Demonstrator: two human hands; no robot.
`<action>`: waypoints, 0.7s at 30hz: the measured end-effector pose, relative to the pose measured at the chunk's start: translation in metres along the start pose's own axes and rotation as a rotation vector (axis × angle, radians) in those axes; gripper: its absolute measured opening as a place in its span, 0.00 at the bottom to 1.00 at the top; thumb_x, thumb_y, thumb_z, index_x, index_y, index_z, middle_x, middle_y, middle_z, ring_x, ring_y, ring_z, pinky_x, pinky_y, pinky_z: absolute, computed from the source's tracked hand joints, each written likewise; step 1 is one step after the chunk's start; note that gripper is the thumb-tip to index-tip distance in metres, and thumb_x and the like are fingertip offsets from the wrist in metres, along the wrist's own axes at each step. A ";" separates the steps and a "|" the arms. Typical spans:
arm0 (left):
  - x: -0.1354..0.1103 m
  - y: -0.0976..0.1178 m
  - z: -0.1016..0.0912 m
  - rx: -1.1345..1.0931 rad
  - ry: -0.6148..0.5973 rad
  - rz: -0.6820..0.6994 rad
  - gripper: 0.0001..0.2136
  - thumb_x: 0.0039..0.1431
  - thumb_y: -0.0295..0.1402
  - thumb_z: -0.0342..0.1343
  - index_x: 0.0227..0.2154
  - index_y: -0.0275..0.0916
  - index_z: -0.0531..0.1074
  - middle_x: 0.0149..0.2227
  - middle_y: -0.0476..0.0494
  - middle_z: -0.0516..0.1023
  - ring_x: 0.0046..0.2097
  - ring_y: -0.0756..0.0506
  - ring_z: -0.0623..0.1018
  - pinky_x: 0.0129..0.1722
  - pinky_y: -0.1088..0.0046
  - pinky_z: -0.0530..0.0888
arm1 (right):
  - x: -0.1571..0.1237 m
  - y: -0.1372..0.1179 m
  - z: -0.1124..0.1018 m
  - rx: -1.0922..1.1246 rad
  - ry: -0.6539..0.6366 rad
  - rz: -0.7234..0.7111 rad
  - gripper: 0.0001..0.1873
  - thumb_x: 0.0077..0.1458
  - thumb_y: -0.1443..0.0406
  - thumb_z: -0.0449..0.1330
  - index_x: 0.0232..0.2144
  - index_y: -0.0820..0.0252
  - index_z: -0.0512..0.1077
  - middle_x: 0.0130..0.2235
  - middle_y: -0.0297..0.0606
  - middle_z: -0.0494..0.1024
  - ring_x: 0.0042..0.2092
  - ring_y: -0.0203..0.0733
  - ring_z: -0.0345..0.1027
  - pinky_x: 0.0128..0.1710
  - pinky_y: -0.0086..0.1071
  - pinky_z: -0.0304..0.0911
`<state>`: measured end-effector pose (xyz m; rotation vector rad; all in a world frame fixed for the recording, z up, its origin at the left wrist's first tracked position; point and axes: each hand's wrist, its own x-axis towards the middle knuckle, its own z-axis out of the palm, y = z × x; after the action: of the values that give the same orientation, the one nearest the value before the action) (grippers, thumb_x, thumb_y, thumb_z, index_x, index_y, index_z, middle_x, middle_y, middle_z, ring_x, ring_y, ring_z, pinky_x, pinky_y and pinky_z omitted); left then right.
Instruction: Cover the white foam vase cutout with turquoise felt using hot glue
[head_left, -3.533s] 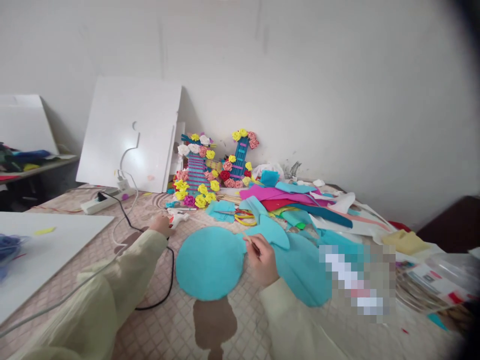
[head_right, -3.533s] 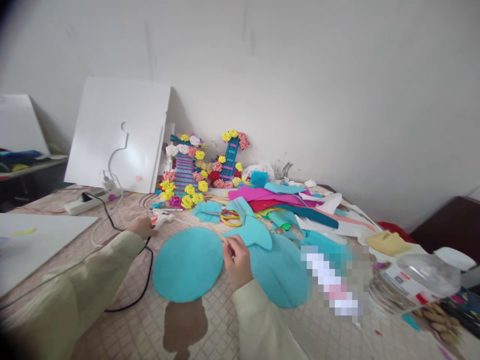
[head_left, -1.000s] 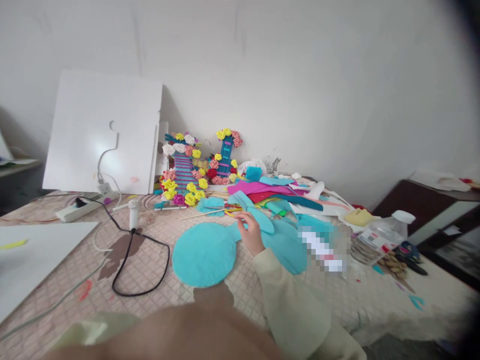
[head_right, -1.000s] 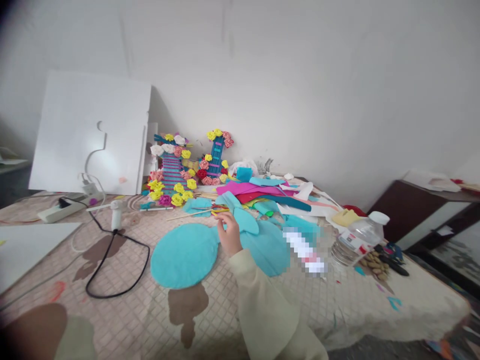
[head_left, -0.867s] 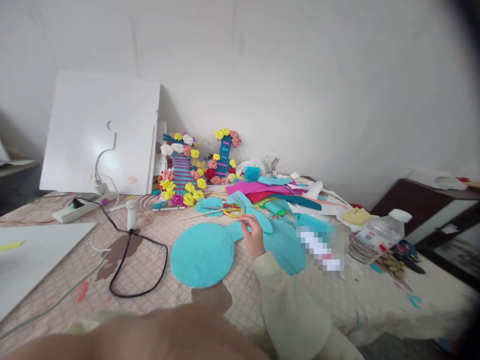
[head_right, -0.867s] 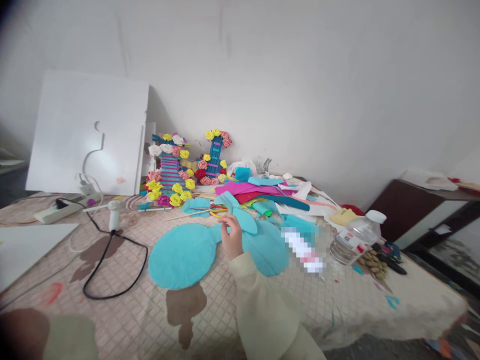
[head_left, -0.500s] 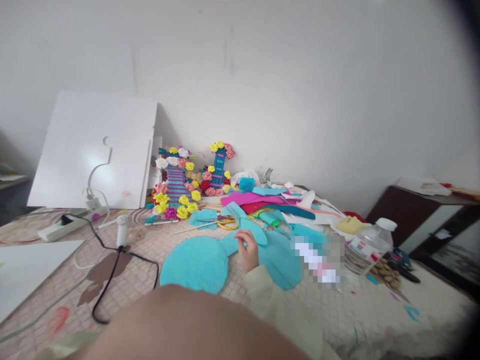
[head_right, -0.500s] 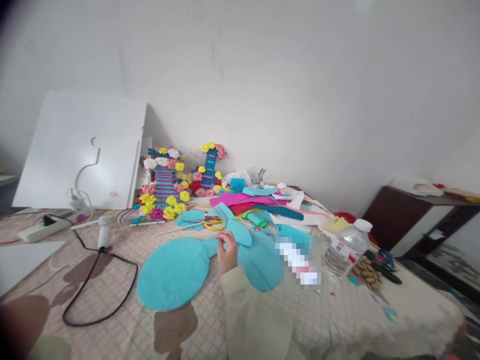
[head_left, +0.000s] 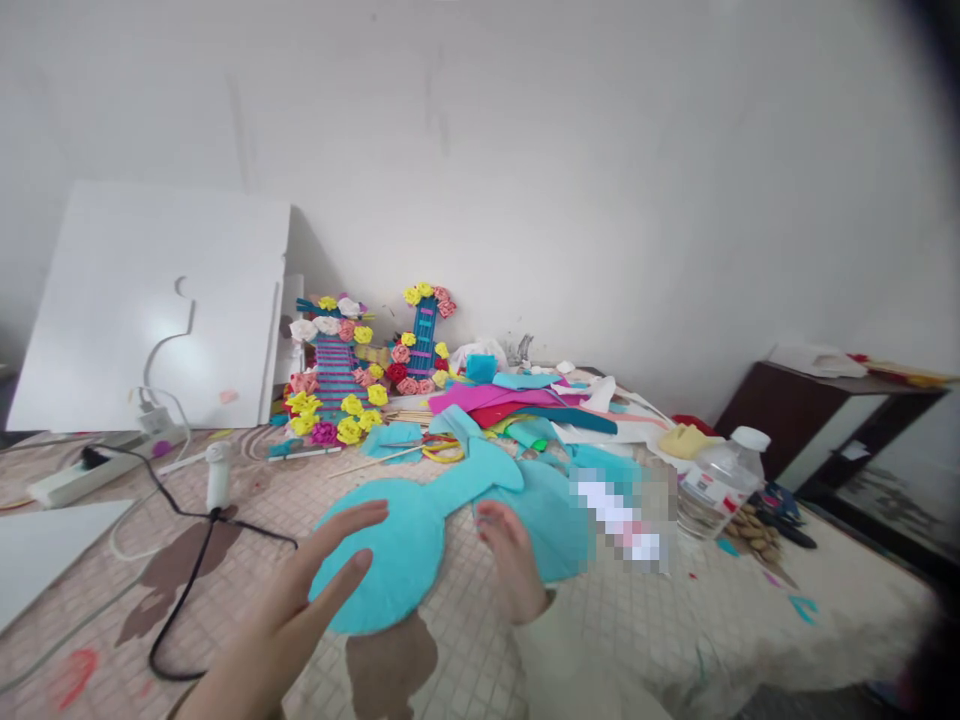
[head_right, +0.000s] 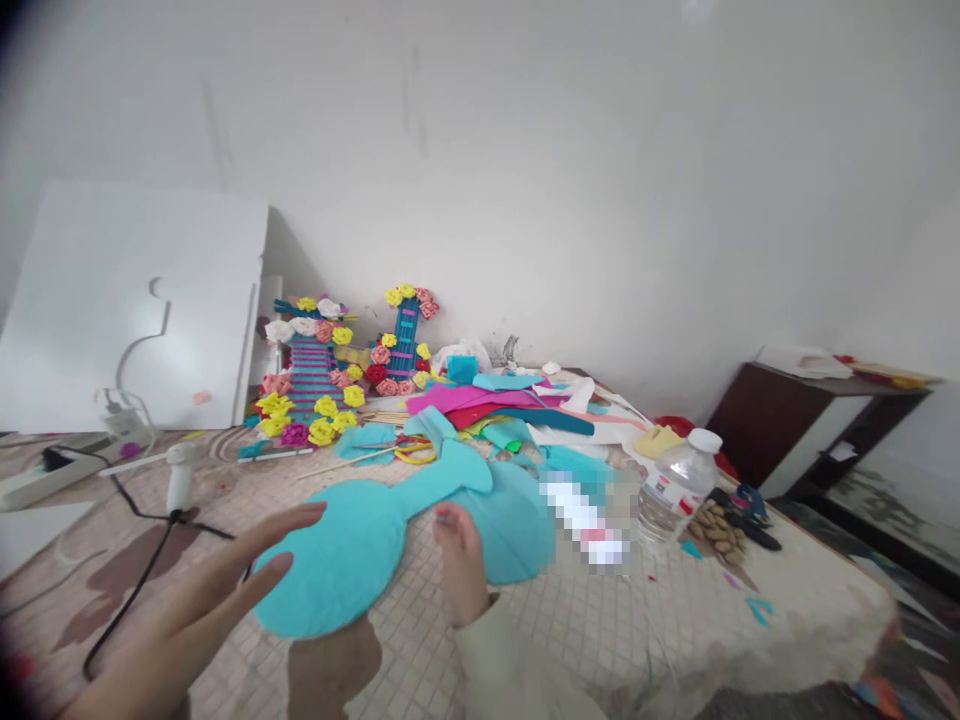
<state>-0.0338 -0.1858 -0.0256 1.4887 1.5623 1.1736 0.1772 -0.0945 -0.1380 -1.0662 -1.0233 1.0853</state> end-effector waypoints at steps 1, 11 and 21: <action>0.009 -0.016 0.003 0.029 0.001 -0.029 0.20 0.37 0.47 0.56 0.37 0.52 0.70 0.48 0.50 0.68 0.54 0.38 0.62 0.55 0.61 0.58 | -0.008 0.006 0.001 0.061 -0.024 0.098 0.11 0.43 0.65 0.56 0.32 0.60 0.69 0.36 0.40 0.72 0.37 0.42 0.67 0.35 0.34 0.63; 0.032 -0.122 -0.004 -0.256 0.228 -0.331 0.32 0.41 0.43 0.53 0.51 0.46 0.49 0.58 0.41 0.52 0.56 0.40 0.57 0.50 0.63 0.65 | -0.009 0.003 0.026 0.316 -0.058 0.431 0.13 0.36 0.69 0.57 0.31 0.62 0.67 0.30 0.38 0.74 0.31 0.40 0.68 0.25 0.29 0.61; 0.003 -0.090 0.004 -0.663 0.222 -0.542 0.36 0.22 0.37 0.65 0.44 0.49 0.63 0.46 0.48 0.70 0.48 0.36 0.69 0.33 0.68 0.75 | -0.006 -0.049 0.017 0.352 -0.175 0.271 0.20 0.36 0.70 0.60 0.37 0.57 0.67 0.40 0.37 0.72 0.35 0.39 0.67 0.30 0.30 0.61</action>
<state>-0.0651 -0.1767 -0.1093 0.4813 1.3853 1.3594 0.1676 -0.1048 -0.0876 -0.8477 -0.7965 1.5379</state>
